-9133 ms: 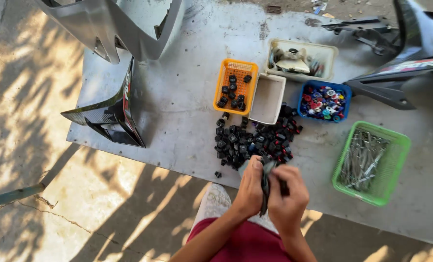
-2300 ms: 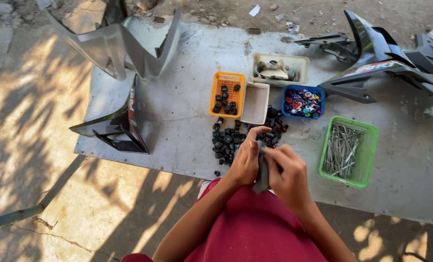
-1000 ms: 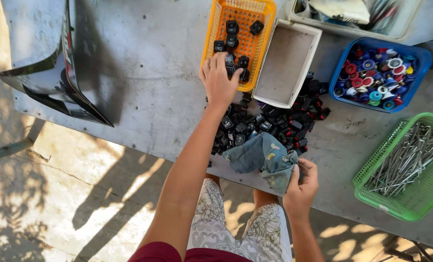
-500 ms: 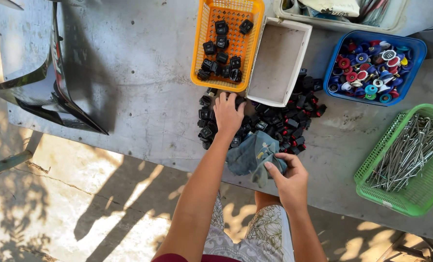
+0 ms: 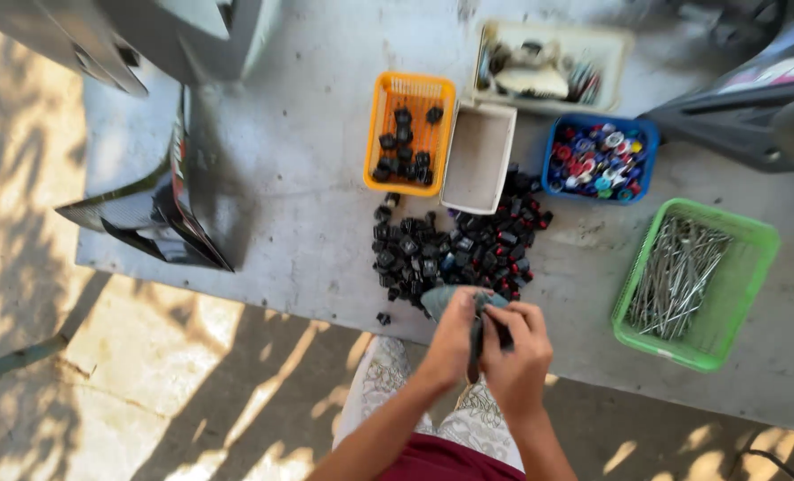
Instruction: Cleaning small plastic motorcycle fairing fasteners or clips using a cloth.
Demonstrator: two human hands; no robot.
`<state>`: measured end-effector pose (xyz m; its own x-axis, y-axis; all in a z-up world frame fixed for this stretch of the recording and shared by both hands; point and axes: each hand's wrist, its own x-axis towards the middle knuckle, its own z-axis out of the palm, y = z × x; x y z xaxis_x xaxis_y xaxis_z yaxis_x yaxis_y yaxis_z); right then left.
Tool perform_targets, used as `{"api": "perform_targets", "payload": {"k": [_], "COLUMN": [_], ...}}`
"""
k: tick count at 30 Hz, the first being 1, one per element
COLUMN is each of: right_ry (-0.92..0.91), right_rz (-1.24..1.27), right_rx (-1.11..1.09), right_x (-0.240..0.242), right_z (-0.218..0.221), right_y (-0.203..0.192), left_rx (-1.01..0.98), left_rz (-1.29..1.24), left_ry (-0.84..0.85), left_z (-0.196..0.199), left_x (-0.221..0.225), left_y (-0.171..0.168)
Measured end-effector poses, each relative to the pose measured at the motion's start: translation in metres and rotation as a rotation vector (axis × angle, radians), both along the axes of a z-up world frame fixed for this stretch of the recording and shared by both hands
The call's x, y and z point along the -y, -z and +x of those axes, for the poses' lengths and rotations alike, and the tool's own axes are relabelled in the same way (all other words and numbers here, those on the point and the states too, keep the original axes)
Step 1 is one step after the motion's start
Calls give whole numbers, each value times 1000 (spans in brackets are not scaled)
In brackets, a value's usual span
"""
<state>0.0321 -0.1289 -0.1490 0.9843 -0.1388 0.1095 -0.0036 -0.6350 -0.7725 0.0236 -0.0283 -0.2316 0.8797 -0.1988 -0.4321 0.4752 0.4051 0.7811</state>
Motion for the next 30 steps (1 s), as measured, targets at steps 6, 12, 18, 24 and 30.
{"api": "perform_targets", "payload": {"k": [6,12,18,24,30], "right_ry": [-202,-184,-58,-37,-181], "right_rz": [128,129,-7,246,265], "right_rx": [96,150,275,224,395], "right_x": [-11,-13,-3,-3,-12], "right_z": [-33,-32,-20,-21,-15], "right_y": [-46,-96,-102,-147,-136], "left_rx": [39,42,50,-69,-66], "left_rz": [389,411,175,185,-244], "left_ry": [-191,-209,-241,-280,-344], "left_z": [-6,-41,-19,15,14], "left_x": [-5,9,-2,-12,1], "left_y": [-104,-88,-138,-148,-156]}}
